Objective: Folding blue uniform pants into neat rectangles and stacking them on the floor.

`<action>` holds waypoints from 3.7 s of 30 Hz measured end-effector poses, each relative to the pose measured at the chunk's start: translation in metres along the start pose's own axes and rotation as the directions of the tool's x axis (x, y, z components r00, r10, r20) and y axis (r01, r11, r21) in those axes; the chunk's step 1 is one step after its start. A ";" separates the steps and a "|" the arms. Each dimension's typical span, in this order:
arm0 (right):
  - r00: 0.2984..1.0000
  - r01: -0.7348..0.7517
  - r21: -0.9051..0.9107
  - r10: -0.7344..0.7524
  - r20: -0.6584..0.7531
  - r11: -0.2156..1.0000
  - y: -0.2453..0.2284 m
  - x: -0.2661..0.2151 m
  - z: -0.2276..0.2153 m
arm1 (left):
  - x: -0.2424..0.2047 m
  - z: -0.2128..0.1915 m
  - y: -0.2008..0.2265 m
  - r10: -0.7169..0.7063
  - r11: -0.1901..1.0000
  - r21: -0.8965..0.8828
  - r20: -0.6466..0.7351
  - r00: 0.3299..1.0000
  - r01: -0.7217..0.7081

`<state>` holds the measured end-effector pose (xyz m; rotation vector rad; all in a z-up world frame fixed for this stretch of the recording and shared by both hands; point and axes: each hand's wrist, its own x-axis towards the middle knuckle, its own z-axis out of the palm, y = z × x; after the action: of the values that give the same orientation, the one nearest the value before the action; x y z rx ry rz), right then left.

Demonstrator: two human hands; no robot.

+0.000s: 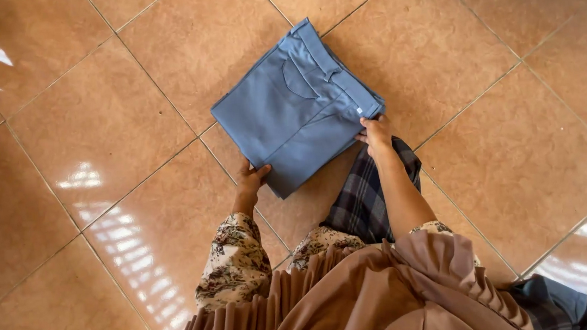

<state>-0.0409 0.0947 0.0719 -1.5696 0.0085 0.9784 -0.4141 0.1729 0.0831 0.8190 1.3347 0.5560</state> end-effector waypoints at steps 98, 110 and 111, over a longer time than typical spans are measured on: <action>-0.625 0.049 0.143 0.142 -0.768 0.989 0.308 -0.585 -0.551 | -0.454 0.486 -0.259 -0.242 -0.251 -0.685 0.728 -0.641 -0.684; -0.020 0.930 0.098 0.318 -0.948 0.353 0.208 -0.598 -0.628 | -0.490 0.497 -0.245 -0.440 0.259 -0.491 0.707 -0.554 -0.832; -0.065 0.887 0.057 0.246 -0.967 0.458 0.099 -0.604 -0.601 | -0.492 0.500 -0.233 -0.427 0.432 -0.318 0.752 -0.502 -0.844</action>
<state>-0.1392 -0.7288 0.2912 -0.8536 0.8342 -0.8939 -0.0332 -0.4454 0.2213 1.9452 -0.9621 -0.5377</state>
